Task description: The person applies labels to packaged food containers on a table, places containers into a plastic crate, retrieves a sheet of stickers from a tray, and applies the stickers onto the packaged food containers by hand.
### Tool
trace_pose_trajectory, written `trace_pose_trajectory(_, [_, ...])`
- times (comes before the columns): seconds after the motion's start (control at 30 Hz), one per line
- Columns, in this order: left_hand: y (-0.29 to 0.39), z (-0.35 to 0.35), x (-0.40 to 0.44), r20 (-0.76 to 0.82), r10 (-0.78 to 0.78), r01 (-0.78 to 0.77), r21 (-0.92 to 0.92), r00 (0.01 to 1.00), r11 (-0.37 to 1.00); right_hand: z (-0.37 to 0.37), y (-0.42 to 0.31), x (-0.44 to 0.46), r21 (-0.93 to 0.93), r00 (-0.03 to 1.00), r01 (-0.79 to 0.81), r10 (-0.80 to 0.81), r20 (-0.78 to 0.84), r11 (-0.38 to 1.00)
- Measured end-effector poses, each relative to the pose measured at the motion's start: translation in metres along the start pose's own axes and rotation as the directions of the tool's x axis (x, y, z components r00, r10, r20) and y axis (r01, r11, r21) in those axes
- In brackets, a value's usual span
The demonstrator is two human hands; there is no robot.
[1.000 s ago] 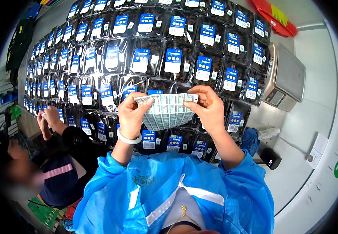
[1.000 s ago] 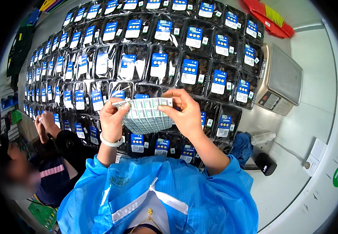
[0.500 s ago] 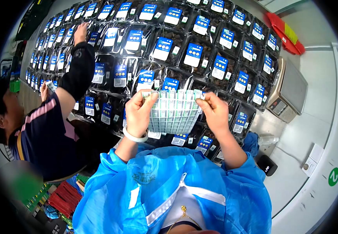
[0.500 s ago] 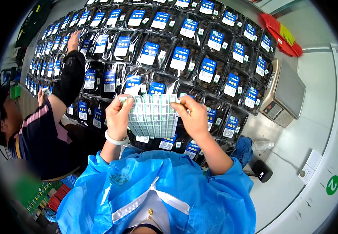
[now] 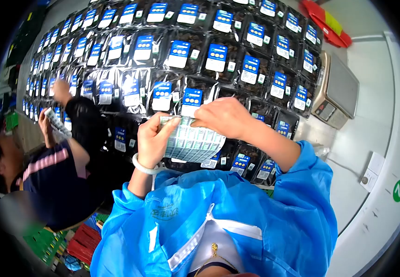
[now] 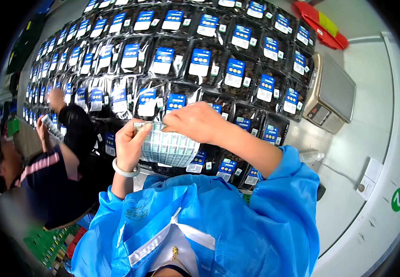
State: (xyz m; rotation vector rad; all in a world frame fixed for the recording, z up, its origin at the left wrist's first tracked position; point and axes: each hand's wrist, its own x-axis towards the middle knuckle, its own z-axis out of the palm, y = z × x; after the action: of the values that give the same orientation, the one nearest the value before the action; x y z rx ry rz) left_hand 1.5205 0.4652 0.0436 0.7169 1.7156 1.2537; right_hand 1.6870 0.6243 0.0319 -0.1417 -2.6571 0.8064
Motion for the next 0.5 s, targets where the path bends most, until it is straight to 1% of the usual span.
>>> trace_pose_trajectory(0.03, [-0.003,0.001,0.003,0.009,-0.036,0.036,-0.005,0.999,0.999,0.004,0.001,-0.004,-0.005,0.999,0.03,-0.03,-0.037,1.0])
trace_pose_trajectory(0.1, [-0.008,0.002,0.009,0.035,-0.087,0.089,-0.03,0.996,0.996,0.004,0.001,-0.013,-0.154,0.99,0.142,-0.144,-0.002,0.978])
trace_pose_trajectory(0.17, [-0.021,0.003,0.017,-0.017,-0.104,0.104,-0.003,0.994,0.995,0.0,0.004,-0.017,-0.017,0.97,0.1,-0.101,-0.22,0.995])
trace_pose_trajectory(0.2, [-0.021,0.004,0.02,-0.027,-0.121,0.12,-0.035,0.992,0.992,0.001,0.012,-0.023,0.002,0.922,-0.021,0.021,-0.387,1.0])
trace_pose_trajectory(0.23, [-0.02,0.003,0.023,-0.039,-0.139,0.136,-0.066,0.99,0.989,-0.012,0.008,-0.024,0.387,0.779,-0.325,0.476,-0.408,0.863])
trace_pose_trajectory(0.27, [-0.025,-0.001,0.026,-0.008,-0.134,0.133,-0.074,0.991,0.988,-0.009,0.03,-0.034,0.654,0.562,-0.446,0.76,-0.326,0.611])
trace_pose_trajectory(0.3, [-0.024,0.0,0.028,-0.009,-0.134,0.133,-0.068,0.991,0.989,-0.041,0.033,-0.028,0.778,0.323,-0.548,0.936,-0.142,0.307])
trace_pose_trajectory(0.33, [-0.027,0.001,0.031,0.008,-0.144,0.145,-0.077,0.989,0.986,-0.046,0.06,-0.039,0.802,0.228,-0.548,0.965,-0.13,0.238])
trace_pose_trajectory(0.37, [-0.03,0.002,0.034,0.023,-0.155,0.157,-0.086,0.988,0.984,-0.043,0.088,-0.056,0.77,0.167,-0.596,0.973,-0.16,0.229])
trace_pose_trajectory(0.4, [-0.032,0.005,0.035,0.048,-0.16,0.164,-0.089,0.986,0.982,-0.034,0.113,-0.072,0.773,0.144,-0.578,0.965,-0.217,0.26])
trace_pose_trajectory(0.43, [-0.032,0.01,0.038,0.074,-0.161,0.168,-0.092,0.984,0.982,-0.027,0.134,-0.084,0.751,0.134,-0.6,0.96,-0.246,0.276])
trace_pose_trajectory(0.5, [-0.03,0.017,0.041,0.146,-0.2,0.209,-0.047,0.969,0.977,-0.017,0.157,-0.088,0.751,0.104,-0.62,0.973,-0.207,0.226])
